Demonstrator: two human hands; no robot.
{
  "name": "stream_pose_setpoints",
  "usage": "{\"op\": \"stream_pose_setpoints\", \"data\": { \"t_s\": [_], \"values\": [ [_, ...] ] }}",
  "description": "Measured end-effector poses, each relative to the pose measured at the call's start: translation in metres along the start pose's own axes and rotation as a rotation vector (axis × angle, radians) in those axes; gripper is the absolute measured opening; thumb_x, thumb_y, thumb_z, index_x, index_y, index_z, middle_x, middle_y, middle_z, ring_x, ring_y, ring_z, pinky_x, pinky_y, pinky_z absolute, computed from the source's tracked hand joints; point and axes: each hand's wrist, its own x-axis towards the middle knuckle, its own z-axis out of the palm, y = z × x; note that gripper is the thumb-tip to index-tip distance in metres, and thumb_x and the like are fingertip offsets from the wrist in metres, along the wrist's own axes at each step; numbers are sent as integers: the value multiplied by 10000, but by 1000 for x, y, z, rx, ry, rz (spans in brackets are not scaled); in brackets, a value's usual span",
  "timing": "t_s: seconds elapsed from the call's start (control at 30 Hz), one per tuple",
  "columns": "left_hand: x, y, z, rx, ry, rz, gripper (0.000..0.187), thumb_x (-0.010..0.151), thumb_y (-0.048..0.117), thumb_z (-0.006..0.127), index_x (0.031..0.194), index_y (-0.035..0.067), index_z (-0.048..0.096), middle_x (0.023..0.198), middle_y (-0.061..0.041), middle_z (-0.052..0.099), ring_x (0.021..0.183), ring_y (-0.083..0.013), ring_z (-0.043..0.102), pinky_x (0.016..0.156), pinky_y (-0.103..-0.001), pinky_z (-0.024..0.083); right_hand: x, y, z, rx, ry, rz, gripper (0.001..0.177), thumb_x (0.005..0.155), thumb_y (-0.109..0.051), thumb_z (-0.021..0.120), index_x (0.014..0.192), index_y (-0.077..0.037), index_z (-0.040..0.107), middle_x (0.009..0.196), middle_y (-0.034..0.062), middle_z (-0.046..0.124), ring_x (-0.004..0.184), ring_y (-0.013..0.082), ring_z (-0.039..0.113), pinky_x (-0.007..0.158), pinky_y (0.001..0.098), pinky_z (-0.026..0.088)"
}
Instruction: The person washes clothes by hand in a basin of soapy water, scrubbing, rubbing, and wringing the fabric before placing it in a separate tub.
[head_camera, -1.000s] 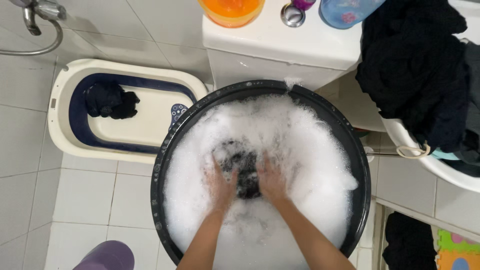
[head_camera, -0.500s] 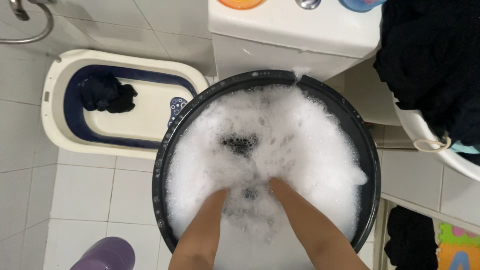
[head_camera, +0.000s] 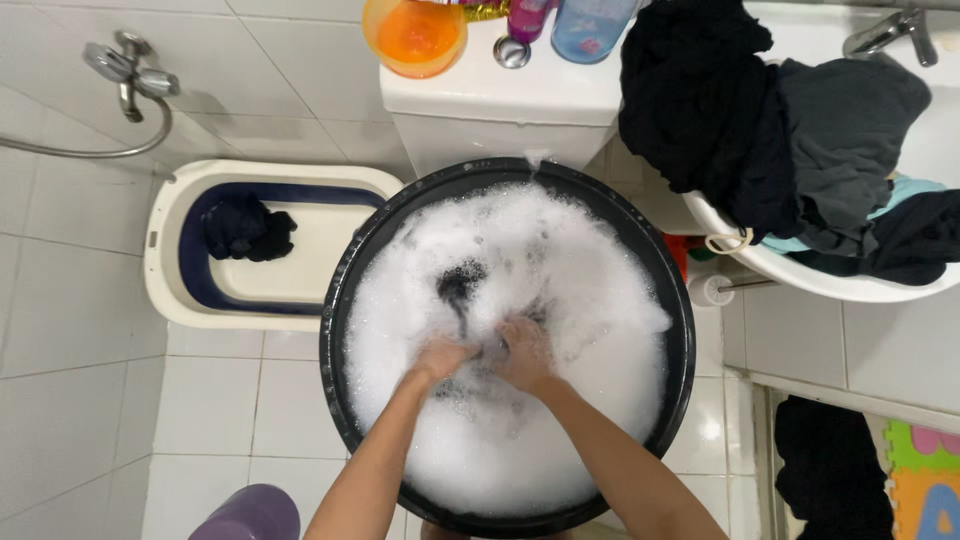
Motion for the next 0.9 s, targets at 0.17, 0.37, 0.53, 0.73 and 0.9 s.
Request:
{"op": "stream_pose_setpoints", "data": {
  "t_s": [0.17,0.37,0.53,0.73,0.9],
  "values": [
    [-107,98,-36,-237,-100,208,695,871,421,656,1439,34,556,1477,-221,595,1374,-318,543,1172,-500,390,-1,1,21,145,83,156,612,758,-218,801,1313,-79,581,1398,174,513,1364,351,424,1163,458,289],
    [-125,114,-103,-1502,-85,301,856,941,444,658,1560,-11,281,1532,-271,391,1334,-355,497,1179,-535,368,36,41,46,615,575,74,456,890,-120,696,1303,35,585,1335,241,569,1237,377,536,1073,401,436],
    [-94,93,-81,-1122,-3,99,817,931,467,705,1520,9,371,1391,-248,555,920,-275,568,813,-422,441,15,-19,-100,768,268,396,433,892,54,545,1305,-69,585,1319,75,532,987,321,604,773,381,512],
    [-108,76,-132,-1119,130,397,494,951,205,672,1328,-95,563,1134,-180,745,889,-197,758,802,-359,633,-16,-7,-218,561,502,210,304,875,103,578,1118,-70,639,1205,137,637,813,290,676,576,414,547],
    [-123,28,-110,-693,220,249,346,991,180,660,1251,-42,710,1084,-155,759,896,-183,687,848,-365,542,-60,34,-198,22,668,-326,289,670,123,629,891,-47,552,1112,118,689,992,336,698,823,401,579]
  ]
}}
